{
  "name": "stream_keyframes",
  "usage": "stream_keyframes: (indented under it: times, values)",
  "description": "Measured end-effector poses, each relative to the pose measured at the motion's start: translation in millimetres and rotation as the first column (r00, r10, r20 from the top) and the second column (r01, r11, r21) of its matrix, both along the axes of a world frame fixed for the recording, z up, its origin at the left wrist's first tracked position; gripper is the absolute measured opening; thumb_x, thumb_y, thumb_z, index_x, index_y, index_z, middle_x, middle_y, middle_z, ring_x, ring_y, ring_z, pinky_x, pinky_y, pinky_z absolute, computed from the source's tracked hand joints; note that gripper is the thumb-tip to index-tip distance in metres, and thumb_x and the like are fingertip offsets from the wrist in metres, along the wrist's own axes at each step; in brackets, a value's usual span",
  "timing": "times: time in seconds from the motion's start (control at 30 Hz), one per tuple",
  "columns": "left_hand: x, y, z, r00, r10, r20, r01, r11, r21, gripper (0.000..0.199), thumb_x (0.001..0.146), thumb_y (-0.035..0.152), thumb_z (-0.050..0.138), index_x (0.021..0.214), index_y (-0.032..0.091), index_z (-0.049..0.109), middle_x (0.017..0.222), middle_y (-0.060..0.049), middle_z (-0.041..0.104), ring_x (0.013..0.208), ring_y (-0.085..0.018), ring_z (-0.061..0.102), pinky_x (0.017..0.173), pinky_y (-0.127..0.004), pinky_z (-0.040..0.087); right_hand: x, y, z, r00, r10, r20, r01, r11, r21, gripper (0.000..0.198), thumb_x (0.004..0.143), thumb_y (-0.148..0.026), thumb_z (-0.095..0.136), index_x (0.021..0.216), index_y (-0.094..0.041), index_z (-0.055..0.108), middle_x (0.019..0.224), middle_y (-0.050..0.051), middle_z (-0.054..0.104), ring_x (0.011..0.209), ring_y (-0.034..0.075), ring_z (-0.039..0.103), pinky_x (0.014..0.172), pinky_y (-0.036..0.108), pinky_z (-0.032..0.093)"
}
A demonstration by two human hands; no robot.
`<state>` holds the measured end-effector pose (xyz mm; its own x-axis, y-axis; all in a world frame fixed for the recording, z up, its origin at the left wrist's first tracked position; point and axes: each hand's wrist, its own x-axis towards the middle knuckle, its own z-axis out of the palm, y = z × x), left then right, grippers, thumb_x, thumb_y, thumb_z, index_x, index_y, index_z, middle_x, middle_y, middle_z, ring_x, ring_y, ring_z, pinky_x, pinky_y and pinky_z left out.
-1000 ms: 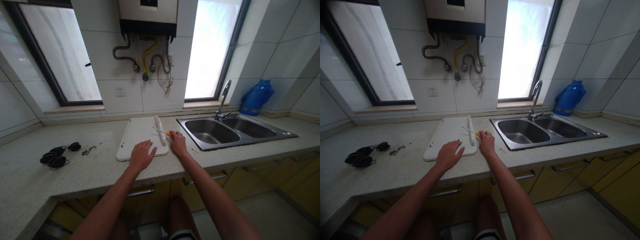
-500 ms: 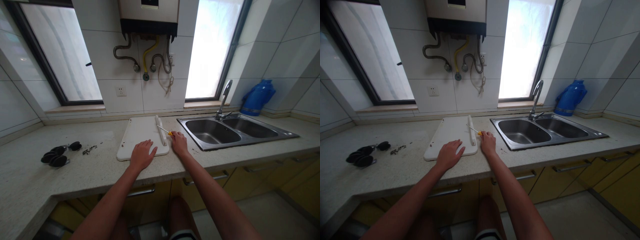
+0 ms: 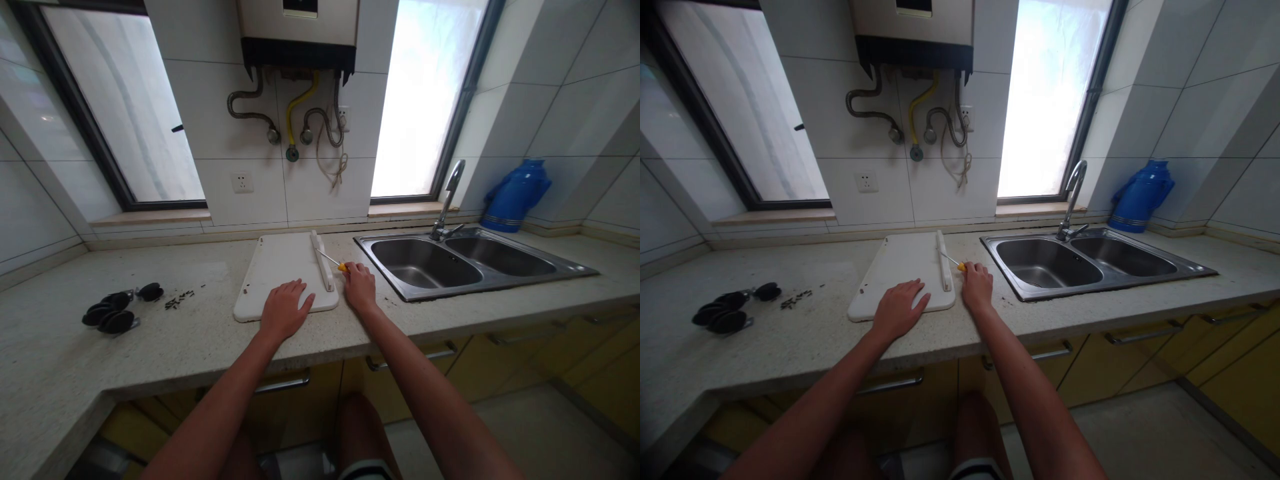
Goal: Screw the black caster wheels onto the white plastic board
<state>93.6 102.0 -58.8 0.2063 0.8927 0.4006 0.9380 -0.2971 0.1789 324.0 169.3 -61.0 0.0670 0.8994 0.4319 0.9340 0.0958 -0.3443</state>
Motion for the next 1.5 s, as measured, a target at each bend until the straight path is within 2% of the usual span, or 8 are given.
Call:
stream_keyframes:
  times: [0.17, 0.4, 0.67, 0.9, 1.17, 1.4, 1.5]
  values:
    - [-0.2, 0.1, -0.9, 1.000, 0.001, 0.004, -0.001, 1.000, 0.004, 0.046, 0.115, 0.048, 0.050, 0.144, 0.021, 0.073, 0.158, -0.014, 0.071, 0.144, -0.034, 0.066, 0.121, -0.051, 0.048, -1.6, -2.3, 1.4, 0.998, 0.065, 0.024, -0.065, 0.998, 0.016, 0.041, 0.107, -0.045, 0.069, 0.139, -0.018, 0.068, 0.139, 0.011, 0.069, 0.126, 0.024, 0.068, 0.110, 0.049, 0.061]
    - [0.7, -0.6, 0.2, 1.000, 0.003, -0.003, -0.003, 1.000, 0.002, 0.045, 0.115, 0.048, 0.051, 0.144, 0.021, 0.074, 0.158, -0.013, 0.071, 0.145, -0.034, 0.065, 0.121, -0.050, 0.048, -0.6, 0.1, -0.4, 0.999, -0.037, 0.023, 0.037, 0.999, 0.017, 0.040, 0.107, -0.046, 0.069, 0.135, -0.018, 0.069, 0.137, 0.011, 0.069, 0.125, 0.024, 0.069, 0.110, 0.049, 0.061]
    - [0.2, -0.4, 0.6, 1.000, 0.004, -0.013, -0.004, 1.000, -0.001, 0.046, 0.116, 0.048, 0.050, 0.145, 0.020, 0.073, 0.159, -0.013, 0.070, 0.146, -0.034, 0.065, 0.120, -0.051, 0.049, -2.5, -1.2, 1.5, 0.999, 0.034, 0.035, -0.034, 0.999, 0.023, 0.040, 0.107, -0.044, 0.070, 0.138, -0.018, 0.069, 0.140, 0.011, 0.069, 0.128, 0.025, 0.068, 0.112, 0.051, 0.060]
    - [0.3, -0.4, 0.4, 1.000, 0.008, -0.023, -0.008, 1.000, -0.004, 0.048, 0.116, 0.049, 0.049, 0.146, 0.019, 0.073, 0.160, -0.013, 0.069, 0.147, -0.033, 0.064, 0.122, -0.050, 0.049, 0.5, 1.5, -1.3, 1.000, -0.023, 0.010, 0.023, 1.000, 0.015, 0.039, 0.107, -0.045, 0.070, 0.135, -0.017, 0.069, 0.137, 0.011, 0.070, 0.126, 0.025, 0.069, 0.110, 0.050, 0.061]
    - [0.8, -1.1, 1.0, 0.999, 0.007, -0.042, -0.007, 1.000, -0.010, 0.051, 0.116, 0.048, 0.048, 0.151, 0.017, 0.070, 0.162, -0.014, 0.067, 0.149, -0.033, 0.063, 0.124, -0.051, 0.048, -1.6, 2.9, -3.4, 0.996, 0.089, -0.001, -0.089, 0.995, 0.042, 0.039, 0.107, -0.044, 0.071, 0.136, -0.017, 0.070, 0.138, 0.011, 0.070, 0.126, 0.025, 0.069, 0.112, 0.050, 0.060]
    - [1.0, -1.5, 3.2, 0.997, 0.015, -0.074, -0.017, 1.000, -0.024, 0.053, 0.117, 0.050, 0.045, 0.154, 0.019, 0.068, 0.167, -0.013, 0.063, 0.153, -0.031, 0.061, 0.127, -0.049, 0.047, 5.5, 9.4, -10.2, 0.994, -0.049, -0.096, 0.056, 0.996, 0.067, 0.036, 0.107, -0.044, 0.070, 0.131, -0.017, 0.070, 0.135, 0.011, 0.070, 0.123, 0.024, 0.070, 0.109, 0.048, 0.062]
    - [2.2, -1.6, 2.0, 0.995, 0.023, -0.098, -0.026, 0.999, -0.035, 0.056, 0.118, 0.050, 0.042, 0.161, 0.020, 0.063, 0.171, -0.014, 0.058, 0.158, -0.032, 0.056, 0.131, -0.051, 0.043, 9.7, 12.7, -12.5, 0.987, -0.058, -0.148, 0.071, 0.994, 0.088, 0.037, 0.107, -0.044, 0.070, 0.132, -0.016, 0.070, 0.134, 0.011, 0.071, 0.122, 0.023, 0.070, 0.108, 0.048, 0.062]
